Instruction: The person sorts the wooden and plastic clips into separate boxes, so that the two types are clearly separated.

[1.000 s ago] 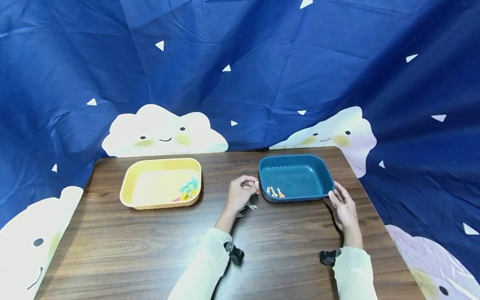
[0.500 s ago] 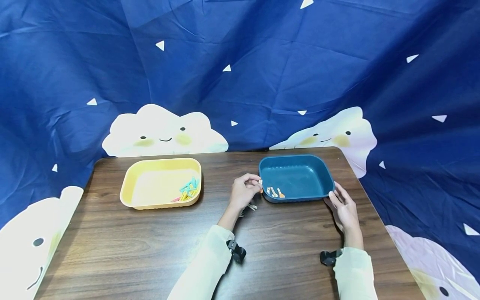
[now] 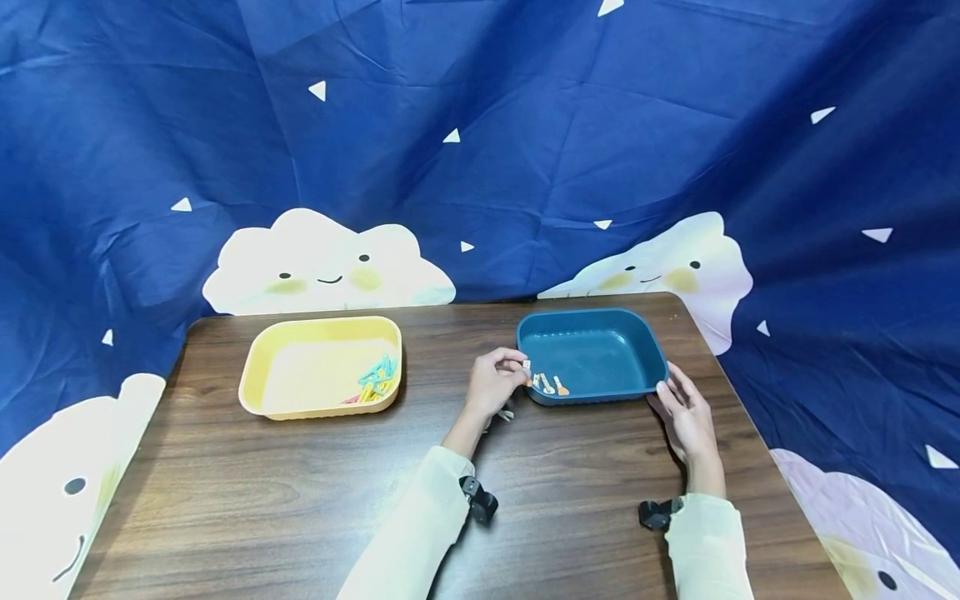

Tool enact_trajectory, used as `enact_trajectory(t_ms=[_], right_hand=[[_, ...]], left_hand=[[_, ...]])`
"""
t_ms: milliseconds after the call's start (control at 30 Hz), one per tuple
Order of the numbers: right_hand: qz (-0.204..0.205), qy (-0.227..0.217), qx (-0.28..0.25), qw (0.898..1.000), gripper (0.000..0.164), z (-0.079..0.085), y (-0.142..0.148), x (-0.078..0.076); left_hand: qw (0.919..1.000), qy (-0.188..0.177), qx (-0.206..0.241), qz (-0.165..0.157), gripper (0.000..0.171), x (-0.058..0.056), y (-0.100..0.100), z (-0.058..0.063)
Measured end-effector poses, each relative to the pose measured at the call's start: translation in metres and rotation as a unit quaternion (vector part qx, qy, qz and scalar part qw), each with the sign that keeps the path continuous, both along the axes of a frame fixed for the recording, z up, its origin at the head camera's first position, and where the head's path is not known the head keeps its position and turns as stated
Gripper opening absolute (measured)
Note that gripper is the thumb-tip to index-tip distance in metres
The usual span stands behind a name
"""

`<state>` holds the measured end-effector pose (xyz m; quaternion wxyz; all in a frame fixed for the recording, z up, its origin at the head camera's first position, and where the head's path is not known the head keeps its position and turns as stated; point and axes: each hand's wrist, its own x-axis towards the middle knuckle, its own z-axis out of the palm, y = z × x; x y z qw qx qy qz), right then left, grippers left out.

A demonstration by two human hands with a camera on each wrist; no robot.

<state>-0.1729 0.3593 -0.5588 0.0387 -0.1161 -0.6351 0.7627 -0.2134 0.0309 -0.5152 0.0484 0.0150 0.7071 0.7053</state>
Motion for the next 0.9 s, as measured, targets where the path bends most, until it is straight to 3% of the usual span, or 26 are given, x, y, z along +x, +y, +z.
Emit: enact_trajectory(t_ms=[467, 900], right_hand=[[-0.002, 0.012, 0.006, 1.000, 0.063, -0.004, 0.001, 0.002], [0.003, 0.009, 0.007, 1.000, 0.066, 0.001, -0.001, 0.001]], left_hand=[[0.9993, -0.037, -0.001, 0.001, 0.019, 0.002, 0.007, -0.002], [0.9993, -0.033, -0.019, -0.001, 0.022, 0.003, 0.013, -0.002]])
